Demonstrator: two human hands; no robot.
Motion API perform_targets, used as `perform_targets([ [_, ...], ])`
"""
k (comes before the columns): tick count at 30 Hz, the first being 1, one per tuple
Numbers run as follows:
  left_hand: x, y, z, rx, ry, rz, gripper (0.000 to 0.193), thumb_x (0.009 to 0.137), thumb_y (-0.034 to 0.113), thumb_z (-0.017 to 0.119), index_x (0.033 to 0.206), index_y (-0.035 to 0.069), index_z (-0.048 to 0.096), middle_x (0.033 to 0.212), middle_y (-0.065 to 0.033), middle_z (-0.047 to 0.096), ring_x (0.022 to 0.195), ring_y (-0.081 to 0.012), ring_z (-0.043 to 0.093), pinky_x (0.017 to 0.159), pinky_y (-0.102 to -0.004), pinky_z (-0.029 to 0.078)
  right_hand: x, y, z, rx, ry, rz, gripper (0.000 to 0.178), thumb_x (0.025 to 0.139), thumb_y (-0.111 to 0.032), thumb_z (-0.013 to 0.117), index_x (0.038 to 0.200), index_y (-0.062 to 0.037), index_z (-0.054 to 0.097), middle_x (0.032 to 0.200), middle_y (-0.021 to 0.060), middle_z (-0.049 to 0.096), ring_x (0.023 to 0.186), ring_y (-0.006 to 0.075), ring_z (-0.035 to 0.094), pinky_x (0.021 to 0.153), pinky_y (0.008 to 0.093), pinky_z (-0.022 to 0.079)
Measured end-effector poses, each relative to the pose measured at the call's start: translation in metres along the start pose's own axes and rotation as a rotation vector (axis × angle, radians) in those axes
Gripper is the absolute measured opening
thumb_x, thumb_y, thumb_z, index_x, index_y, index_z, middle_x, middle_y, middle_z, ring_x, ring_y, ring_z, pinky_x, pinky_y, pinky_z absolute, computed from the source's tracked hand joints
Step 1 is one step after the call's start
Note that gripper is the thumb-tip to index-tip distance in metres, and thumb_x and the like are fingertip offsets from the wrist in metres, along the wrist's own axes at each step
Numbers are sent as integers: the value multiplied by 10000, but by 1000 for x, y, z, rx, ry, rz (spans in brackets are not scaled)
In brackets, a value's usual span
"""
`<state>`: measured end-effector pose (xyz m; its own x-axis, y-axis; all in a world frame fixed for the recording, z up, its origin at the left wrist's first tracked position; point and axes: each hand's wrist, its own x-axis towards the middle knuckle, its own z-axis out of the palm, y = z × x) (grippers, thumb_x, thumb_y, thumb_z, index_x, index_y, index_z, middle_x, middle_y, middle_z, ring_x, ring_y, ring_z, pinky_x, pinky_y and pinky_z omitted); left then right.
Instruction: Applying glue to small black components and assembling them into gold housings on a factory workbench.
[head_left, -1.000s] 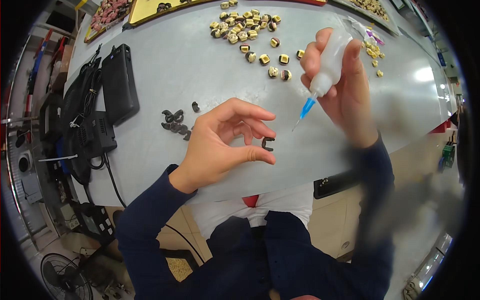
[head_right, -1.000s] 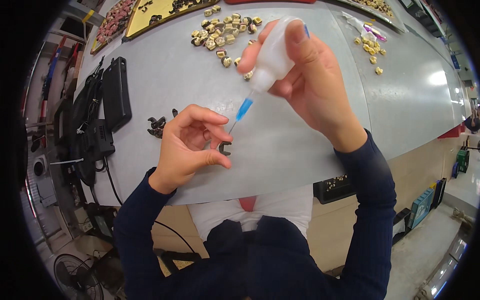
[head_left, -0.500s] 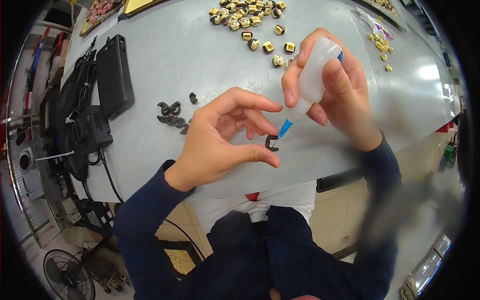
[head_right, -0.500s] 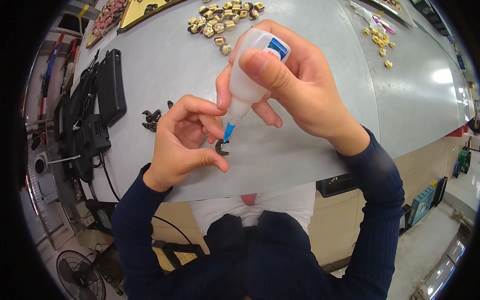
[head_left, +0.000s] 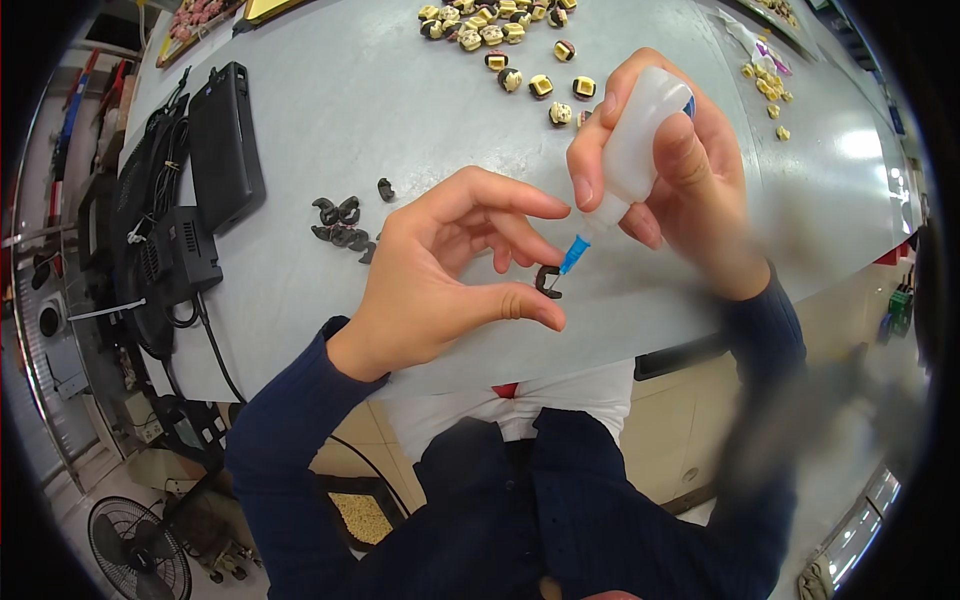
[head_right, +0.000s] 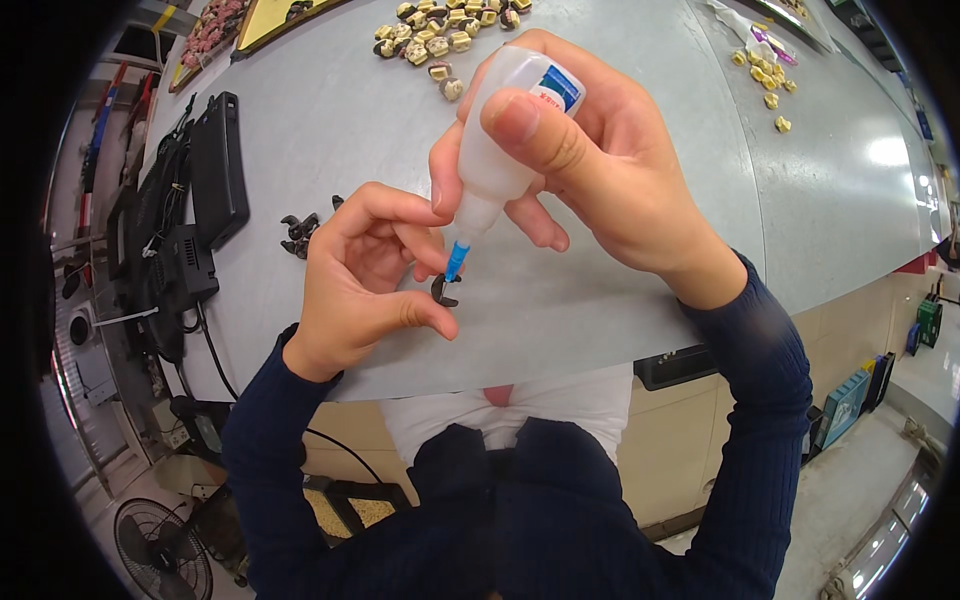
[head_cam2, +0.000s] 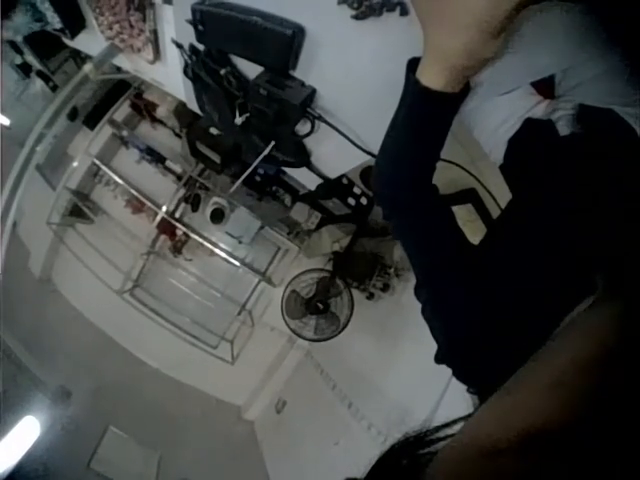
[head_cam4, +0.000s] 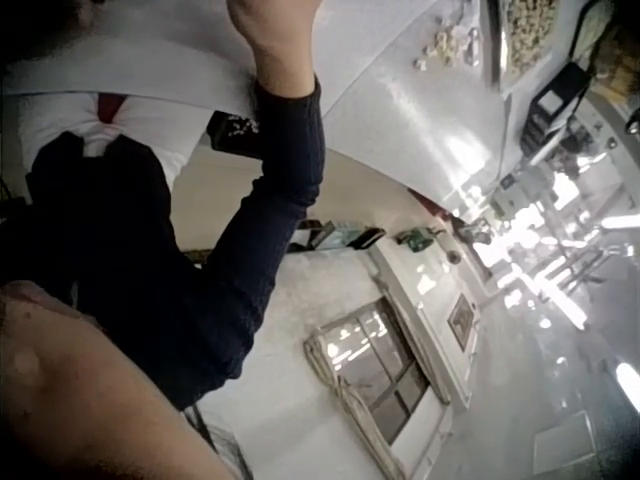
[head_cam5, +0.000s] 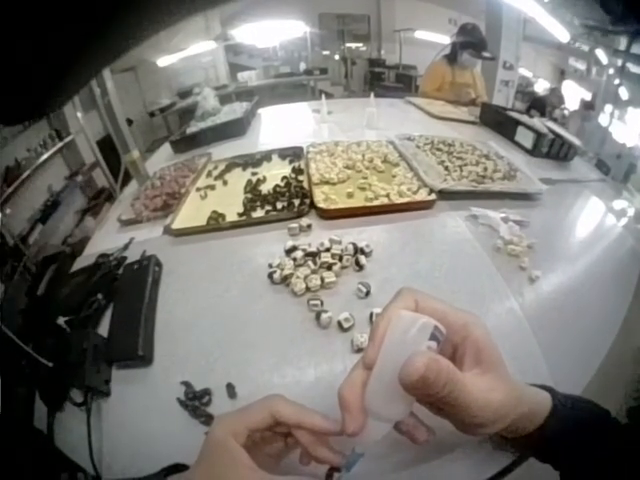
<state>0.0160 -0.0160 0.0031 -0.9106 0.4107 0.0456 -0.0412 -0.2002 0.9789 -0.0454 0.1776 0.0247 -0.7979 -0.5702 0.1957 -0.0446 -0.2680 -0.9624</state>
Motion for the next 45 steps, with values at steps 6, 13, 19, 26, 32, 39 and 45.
perform_targets([
  [6,0,0,0,5,-2,12,657,543,40,857,1100,14,510,841,-26,581,778,-80,519,711,-236,406,0,1,0,4,-3,-5,491,888,-543,440,992,-64,407,708,125,586,374,22,335,352,145,268],
  [13,0,0,0,26,-4,19,653,533,45,863,1084,16,514,826,-29,594,786,-81,536,706,-234,410,0,-1,-1,0,0,5,488,886,-543,447,987,-67,408,703,123,588,373,22,335,353,147,268],
  [19,1,-2,-1,19,-33,51,647,530,58,865,1073,18,515,808,-29,602,785,-93,538,709,-239,414,-1,-2,-2,-14,-5,7,487,886,-547,442,981,-71,408,687,115,589,375,21,334,348,146,260],
  [26,1,-1,0,-12,-7,59,554,597,69,836,1070,21,551,844,-50,643,773,-87,547,708,-235,413,-3,-8,-4,-137,15,41,494,885,-561,428,974,-76,408,691,110,586,378,18,326,348,143,251],
  [32,1,-2,-1,49,-34,55,695,513,65,876,1100,17,507,790,-5,561,736,-82,499,696,-233,406,-3,-4,-3,-133,32,13,480,890,-546,431,974,-75,404,706,113,585,385,18,319,357,142,259],
  [39,2,-2,-1,52,-26,39,704,521,61,871,1117,12,499,795,-5,555,728,-82,489,692,-236,405,-3,-5,-5,-147,19,2,470,896,-532,431,976,-69,405,714,120,584,410,22,333,362,142,264],
  [45,1,-3,0,2,9,55,594,577,87,852,1086,33,551,809,-23,619,778,-86,549,706,-225,418,-1,-2,-7,-157,29,-26,465,898,-528,429,973,-69,411,713,121,583,434,25,351,354,144,258],
])
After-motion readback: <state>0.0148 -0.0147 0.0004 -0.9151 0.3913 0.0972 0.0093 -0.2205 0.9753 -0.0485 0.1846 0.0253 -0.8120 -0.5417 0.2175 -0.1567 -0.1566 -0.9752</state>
